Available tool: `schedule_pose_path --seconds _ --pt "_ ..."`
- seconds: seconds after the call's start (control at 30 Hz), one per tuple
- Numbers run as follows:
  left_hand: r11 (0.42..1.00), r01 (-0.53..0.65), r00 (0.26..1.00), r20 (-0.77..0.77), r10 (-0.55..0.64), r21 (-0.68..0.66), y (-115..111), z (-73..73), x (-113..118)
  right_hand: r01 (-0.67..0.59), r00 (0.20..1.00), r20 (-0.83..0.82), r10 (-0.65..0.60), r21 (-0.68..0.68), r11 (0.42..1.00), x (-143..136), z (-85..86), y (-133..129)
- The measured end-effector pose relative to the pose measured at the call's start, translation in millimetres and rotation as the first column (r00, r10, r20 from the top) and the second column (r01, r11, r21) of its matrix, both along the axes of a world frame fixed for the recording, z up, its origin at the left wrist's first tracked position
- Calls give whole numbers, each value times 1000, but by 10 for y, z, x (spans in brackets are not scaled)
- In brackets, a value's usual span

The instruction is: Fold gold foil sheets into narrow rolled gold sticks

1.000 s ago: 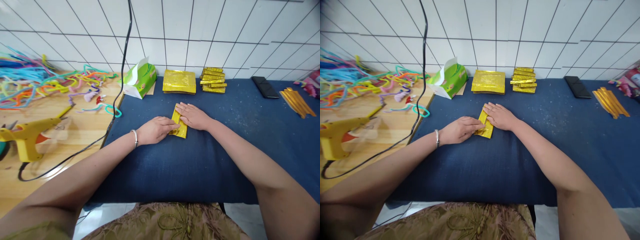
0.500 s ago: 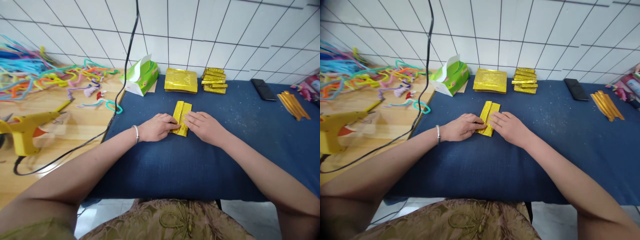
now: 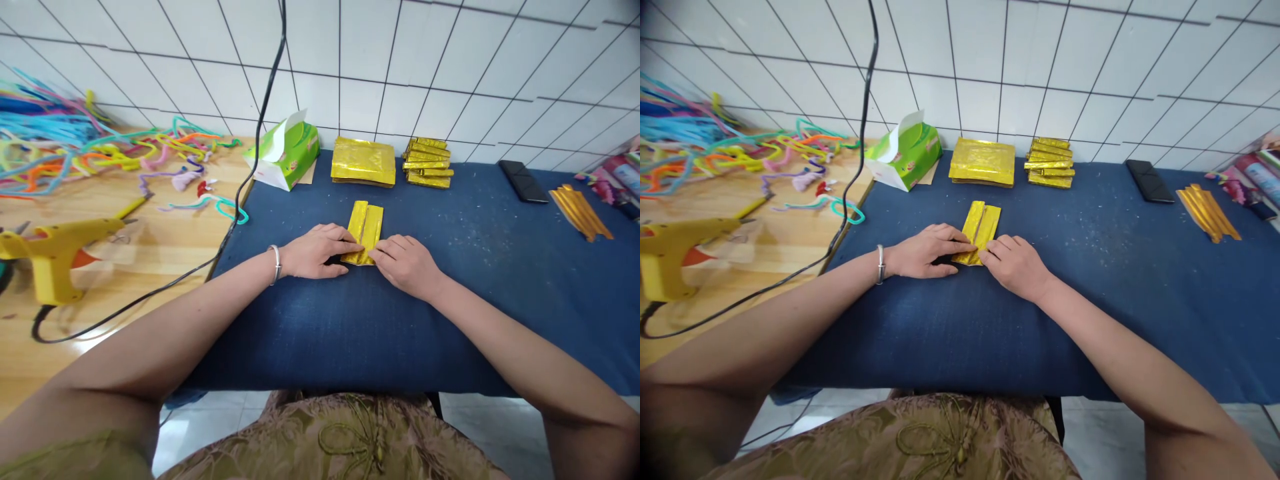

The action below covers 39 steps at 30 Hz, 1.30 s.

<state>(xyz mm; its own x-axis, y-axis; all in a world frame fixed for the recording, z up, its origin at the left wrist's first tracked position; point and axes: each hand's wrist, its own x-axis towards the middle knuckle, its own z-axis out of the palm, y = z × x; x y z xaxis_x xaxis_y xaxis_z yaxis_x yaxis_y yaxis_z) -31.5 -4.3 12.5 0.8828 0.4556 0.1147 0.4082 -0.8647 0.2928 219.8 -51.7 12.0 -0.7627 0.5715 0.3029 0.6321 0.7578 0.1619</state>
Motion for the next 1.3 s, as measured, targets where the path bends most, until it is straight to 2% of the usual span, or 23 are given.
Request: schedule_pose_path --seconds 0.3,0.43,0.57,0.7,0.83,1.0,1.3 --pt "995 -65 989 127 74 -77 10 -41 4 67 970 -216 -110 -197 978 -9 -114 36" --pt "985 -109 964 225 138 -136 18 -66 8 64 942 -301 -149 -273 960 -27 -95 46" --pt "982 -99 952 274 140 -158 14 -76 33 73 908 -365 -206 -347 935 -43 -70 59" --pt "969 -161 925 315 214 -186 -4 -80 75 116 879 -383 -284 -407 906 -75 -58 91" --pt "950 -223 908 308 285 -220 -5 -60 122 180 852 -384 -356 -425 887 -121 -61 123" --pt "944 -274 909 272 317 -185 20 -55 178 251 837 -365 -408 -406 879 -164 -91 153" --pt "928 -359 894 247 373 -99 65 -141 218 285 849 -324 -416 -381 879 -174 -108 180"
